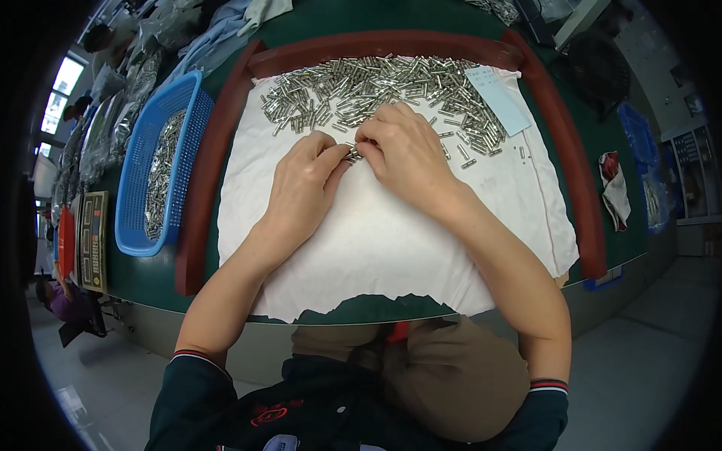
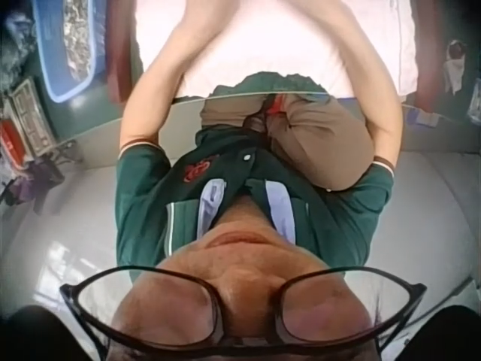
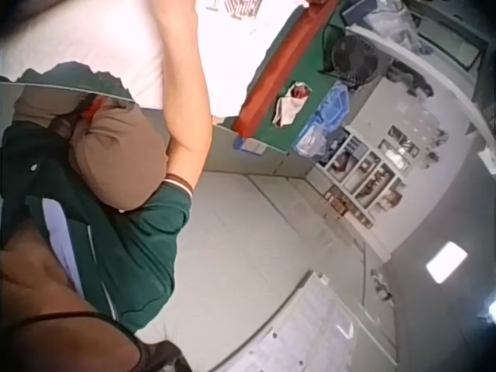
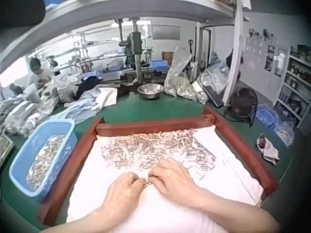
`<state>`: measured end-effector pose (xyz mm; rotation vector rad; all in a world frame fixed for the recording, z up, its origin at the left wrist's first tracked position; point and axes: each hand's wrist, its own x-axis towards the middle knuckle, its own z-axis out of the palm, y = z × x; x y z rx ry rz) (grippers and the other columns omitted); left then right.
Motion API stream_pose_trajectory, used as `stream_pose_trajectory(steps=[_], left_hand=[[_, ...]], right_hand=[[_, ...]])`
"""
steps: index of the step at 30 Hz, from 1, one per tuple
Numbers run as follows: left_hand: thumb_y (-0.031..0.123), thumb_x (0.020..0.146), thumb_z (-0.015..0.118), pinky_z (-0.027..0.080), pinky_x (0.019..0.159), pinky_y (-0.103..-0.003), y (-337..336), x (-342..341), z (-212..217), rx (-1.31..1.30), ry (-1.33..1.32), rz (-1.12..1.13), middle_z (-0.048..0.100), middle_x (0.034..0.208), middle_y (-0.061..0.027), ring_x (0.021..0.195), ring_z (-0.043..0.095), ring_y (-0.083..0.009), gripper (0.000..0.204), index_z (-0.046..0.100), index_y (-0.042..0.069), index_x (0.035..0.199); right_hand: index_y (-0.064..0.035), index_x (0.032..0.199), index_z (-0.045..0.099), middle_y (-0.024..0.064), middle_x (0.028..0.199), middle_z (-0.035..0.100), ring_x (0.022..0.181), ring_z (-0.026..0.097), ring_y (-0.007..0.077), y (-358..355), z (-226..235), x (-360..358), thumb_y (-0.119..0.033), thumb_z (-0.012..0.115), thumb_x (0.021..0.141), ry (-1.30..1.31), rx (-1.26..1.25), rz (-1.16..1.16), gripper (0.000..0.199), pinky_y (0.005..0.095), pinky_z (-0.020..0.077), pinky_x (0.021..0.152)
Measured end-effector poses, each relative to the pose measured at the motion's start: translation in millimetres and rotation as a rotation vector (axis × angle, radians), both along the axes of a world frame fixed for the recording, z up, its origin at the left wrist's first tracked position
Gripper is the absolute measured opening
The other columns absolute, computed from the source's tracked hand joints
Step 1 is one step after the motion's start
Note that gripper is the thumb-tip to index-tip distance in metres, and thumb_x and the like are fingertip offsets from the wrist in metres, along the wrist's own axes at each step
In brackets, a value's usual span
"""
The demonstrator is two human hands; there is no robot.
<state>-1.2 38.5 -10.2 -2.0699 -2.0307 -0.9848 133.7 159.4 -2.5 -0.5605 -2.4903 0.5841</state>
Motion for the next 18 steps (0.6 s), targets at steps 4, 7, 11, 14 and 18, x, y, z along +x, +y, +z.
stream_pose_trajectory(steps=[4, 7, 11, 14, 18], left_hand=[[0.000, 0.078, 0.070, 0.049, 0.064, -0.039, -15, 14, 4, -0.034, 0.002, 0.045, 0.060, 0.084, -0.0113, 0.074, 0.061, -0.0290, 0.015, 0.067, -0.001, 0.092], [0.000, 0.077, 0.071, 0.049, 0.063, -0.039, -27, 20, 7, -0.066, -0.032, 0.032, 0.060, 0.082, -0.0107, 0.071, 0.060, -0.0282, 0.014, 0.067, 0.000, 0.091], [0.002, 0.075, 0.073, 0.048, 0.061, -0.038, -34, 22, 10, -0.064, -0.090, -0.026, 0.061, 0.080, -0.0091, 0.069, 0.060, -0.0270, 0.014, 0.068, 0.001, 0.088], [0.002, 0.074, 0.074, 0.048, 0.061, -0.037, -33, 19, 19, -0.050, -0.018, -0.035, 0.062, 0.078, -0.0081, 0.068, 0.060, -0.0267, 0.012, 0.068, 0.002, 0.085], [0.003, 0.072, 0.075, 0.047, 0.062, -0.037, -33, 8, 31, -0.112, -0.143, -0.060, 0.062, 0.075, -0.0082, 0.067, 0.060, -0.0268, 0.012, 0.069, 0.002, 0.082]], right_hand=[[-0.0035, 0.082, 0.070, 0.0073, 0.081, 0.061, 0.085, 0.056, 0.0266, -5, 6, 8, -0.010, 0.069, 0.079, -0.034, -0.061, 0.103, 0.007, 0.0390, 0.0463, 0.077], [-0.0012, 0.085, 0.069, 0.0079, 0.082, 0.061, 0.084, 0.054, 0.0254, -10, 12, 16, -0.004, 0.068, 0.079, -0.062, -0.125, 0.183, 0.007, 0.0371, 0.0452, 0.074], [-0.0011, 0.085, 0.068, 0.0075, 0.081, 0.060, 0.084, 0.053, 0.0256, -11, 16, 23, -0.004, 0.069, 0.078, -0.099, -0.165, 0.246, 0.008, 0.0367, 0.0449, 0.074], [-0.0015, 0.083, 0.068, 0.0072, 0.081, 0.060, 0.083, 0.053, 0.0251, -10, 16, 24, -0.004, 0.070, 0.076, -0.101, -0.152, 0.269, 0.007, 0.0360, 0.0441, 0.075], [-0.0028, 0.079, 0.066, 0.0061, 0.079, 0.058, 0.082, 0.053, 0.0243, -7, 18, 26, -0.004, 0.071, 0.074, -0.056, -0.076, 0.300, 0.007, 0.0358, 0.0427, 0.075]])
